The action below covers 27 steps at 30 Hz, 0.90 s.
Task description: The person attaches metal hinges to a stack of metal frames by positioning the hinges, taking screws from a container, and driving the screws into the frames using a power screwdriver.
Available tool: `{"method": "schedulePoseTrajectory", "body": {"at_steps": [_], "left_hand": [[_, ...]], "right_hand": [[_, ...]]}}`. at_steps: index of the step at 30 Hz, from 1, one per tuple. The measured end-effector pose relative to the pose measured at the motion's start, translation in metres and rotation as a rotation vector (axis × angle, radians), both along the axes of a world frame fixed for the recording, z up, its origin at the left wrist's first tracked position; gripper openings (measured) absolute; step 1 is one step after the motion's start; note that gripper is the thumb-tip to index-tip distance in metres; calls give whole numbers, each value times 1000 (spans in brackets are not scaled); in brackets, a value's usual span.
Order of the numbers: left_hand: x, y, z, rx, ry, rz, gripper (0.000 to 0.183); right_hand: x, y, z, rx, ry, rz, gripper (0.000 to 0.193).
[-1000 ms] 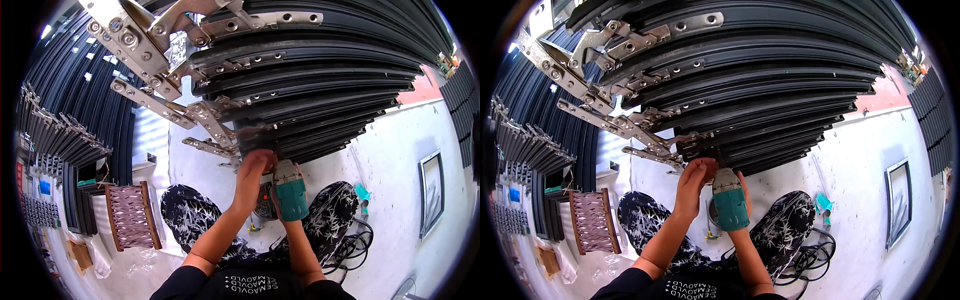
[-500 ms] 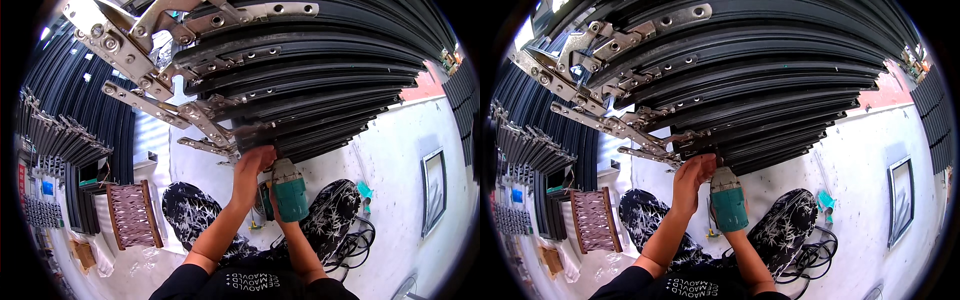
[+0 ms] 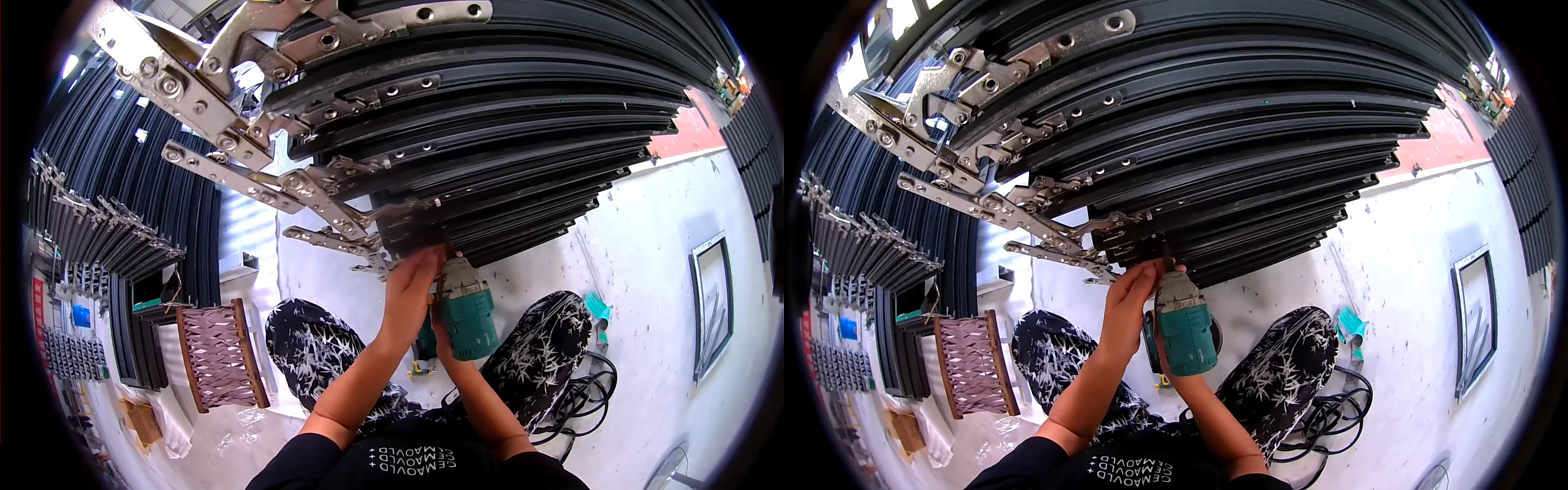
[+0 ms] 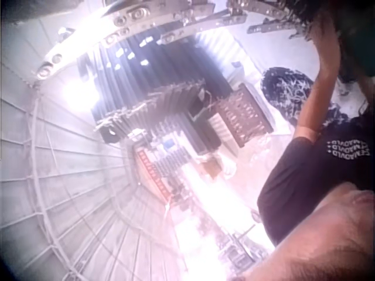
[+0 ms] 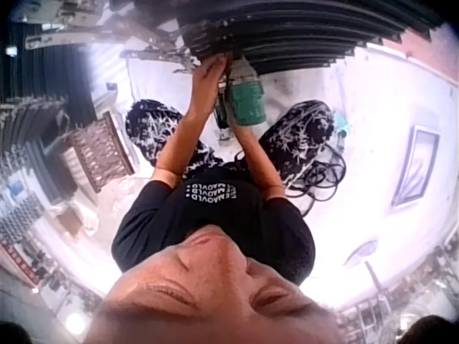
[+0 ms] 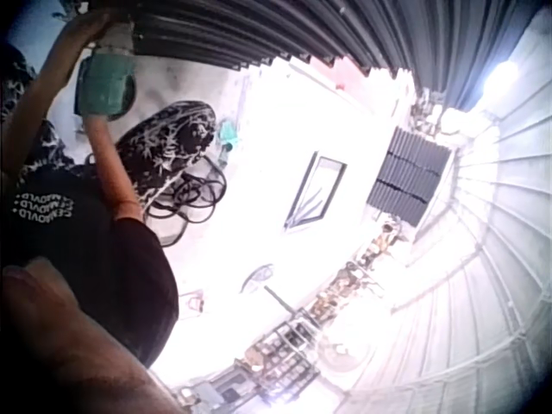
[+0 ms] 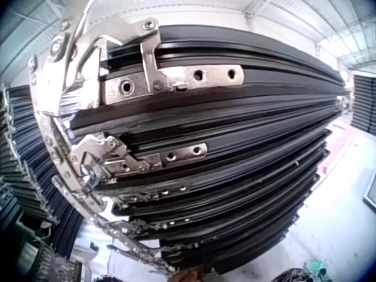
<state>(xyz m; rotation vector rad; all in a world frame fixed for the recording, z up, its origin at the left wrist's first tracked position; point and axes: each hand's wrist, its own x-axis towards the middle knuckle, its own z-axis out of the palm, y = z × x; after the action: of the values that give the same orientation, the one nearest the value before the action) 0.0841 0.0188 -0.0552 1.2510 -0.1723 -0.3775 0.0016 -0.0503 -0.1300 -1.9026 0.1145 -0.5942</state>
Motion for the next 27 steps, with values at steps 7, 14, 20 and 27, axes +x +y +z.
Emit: {"method": "schedulePoseTrajectory", "body": {"at_steps": [7, 14, 20, 27], "left_hand": [[-9, -6, 0, 22, 68, 10, 32], [-16, 1, 10, 141, 123, 67, 33], [-15, 9, 5, 62, 39, 75, 34], [-6, 27, 16, 97, -60, 24, 37]], "right_hand": [[-2, 8, -27, 616, 141, 104, 48], [-1, 11, -20, 421, -1, 52, 25], [-1, 17, 20, 867, 132, 38, 7], [3, 26, 30, 1227, 59, 43, 10]]}}
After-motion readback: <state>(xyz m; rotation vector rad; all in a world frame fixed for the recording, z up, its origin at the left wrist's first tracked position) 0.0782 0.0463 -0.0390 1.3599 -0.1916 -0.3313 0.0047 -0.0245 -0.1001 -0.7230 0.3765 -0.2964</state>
